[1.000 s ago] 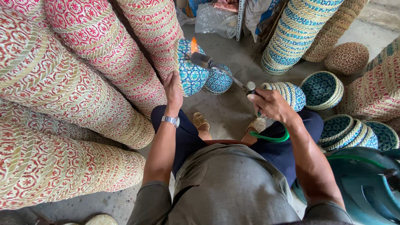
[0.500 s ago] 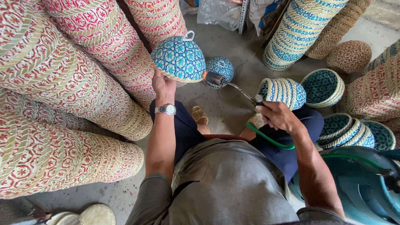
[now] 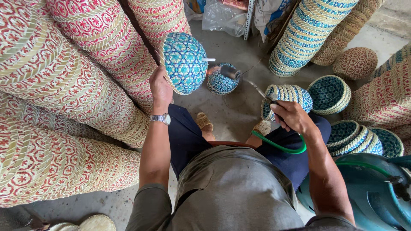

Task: The person uses a handheld blowtorch to apply heat to the exterior and interior surfaces of woven baskets. The person rotates each basket to cover all sides, then places it down and picks up the next one from a nearby stack.

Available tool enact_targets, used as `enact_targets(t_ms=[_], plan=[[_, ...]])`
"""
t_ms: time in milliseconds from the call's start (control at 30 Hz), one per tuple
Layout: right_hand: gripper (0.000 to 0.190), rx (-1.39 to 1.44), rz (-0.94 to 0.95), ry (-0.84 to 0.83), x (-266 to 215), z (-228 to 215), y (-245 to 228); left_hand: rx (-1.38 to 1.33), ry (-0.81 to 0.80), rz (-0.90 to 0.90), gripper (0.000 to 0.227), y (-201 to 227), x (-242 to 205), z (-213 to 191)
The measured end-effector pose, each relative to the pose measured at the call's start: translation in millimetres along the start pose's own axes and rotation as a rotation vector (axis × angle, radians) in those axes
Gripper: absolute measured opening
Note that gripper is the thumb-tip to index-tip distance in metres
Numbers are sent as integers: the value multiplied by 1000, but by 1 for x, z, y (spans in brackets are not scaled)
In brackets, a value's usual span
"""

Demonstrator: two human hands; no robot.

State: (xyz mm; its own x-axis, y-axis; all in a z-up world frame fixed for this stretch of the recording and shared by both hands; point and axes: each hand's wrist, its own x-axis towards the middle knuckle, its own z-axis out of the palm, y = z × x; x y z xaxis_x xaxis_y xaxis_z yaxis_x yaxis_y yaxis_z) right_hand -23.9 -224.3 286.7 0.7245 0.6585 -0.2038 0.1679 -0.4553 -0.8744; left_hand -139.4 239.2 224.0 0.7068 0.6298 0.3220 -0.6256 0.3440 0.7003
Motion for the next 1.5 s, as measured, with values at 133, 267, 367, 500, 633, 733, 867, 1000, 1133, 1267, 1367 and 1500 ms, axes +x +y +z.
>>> enact_targets(t_ms=[133, 267, 367, 500, 633, 733, 867, 1000, 1133, 1267, 1367, 1500], plan=[[43, 55, -89, 17, -1, -7, -16, 234, -170, -1, 23, 13, -11, 25], [38, -139, -95, 66, 2, -1, -36, 776, -164, -29, 19, 9, -23, 44], [39, -194, -328, 73, 1, 5, -49, 1112, -251, 236, 14, 0, -26, 50], [36, -263, -282, 105, -2, 10, -57, 1393, -323, 499, 18, -8, -34, 47], [34, -281, -361, 141, 0, 5, -60, 1625, -382, 520, 12, -9, -40, 47], [32, -287, -322, 164, 1, 2, -62, 1772, -430, 594, 24, -5, -46, 48], [40, -249, -202, 155, 0, -5, -69, 1835, -538, 635, 18, -1, -54, 50], [33, -191, -160, 183, 4, -6, -82, 1951, -622, 658, 25, -3, -61, 51], [33, -236, -305, 234, 18, -1, -95, 1938, -708, 716, 28, -12, -71, 62], [34, -242, -392, 202, 36, 19, -98, 1985, -803, 648, 22, -27, -84, 81], [34, -251, -372, 281, 32, 24, -87, 1994, -786, 659, 22, -29, -87, 85], [29, -334, -472, 422, 16, 21, -66, 2025, -768, 677, 23, -30, -87, 77]])
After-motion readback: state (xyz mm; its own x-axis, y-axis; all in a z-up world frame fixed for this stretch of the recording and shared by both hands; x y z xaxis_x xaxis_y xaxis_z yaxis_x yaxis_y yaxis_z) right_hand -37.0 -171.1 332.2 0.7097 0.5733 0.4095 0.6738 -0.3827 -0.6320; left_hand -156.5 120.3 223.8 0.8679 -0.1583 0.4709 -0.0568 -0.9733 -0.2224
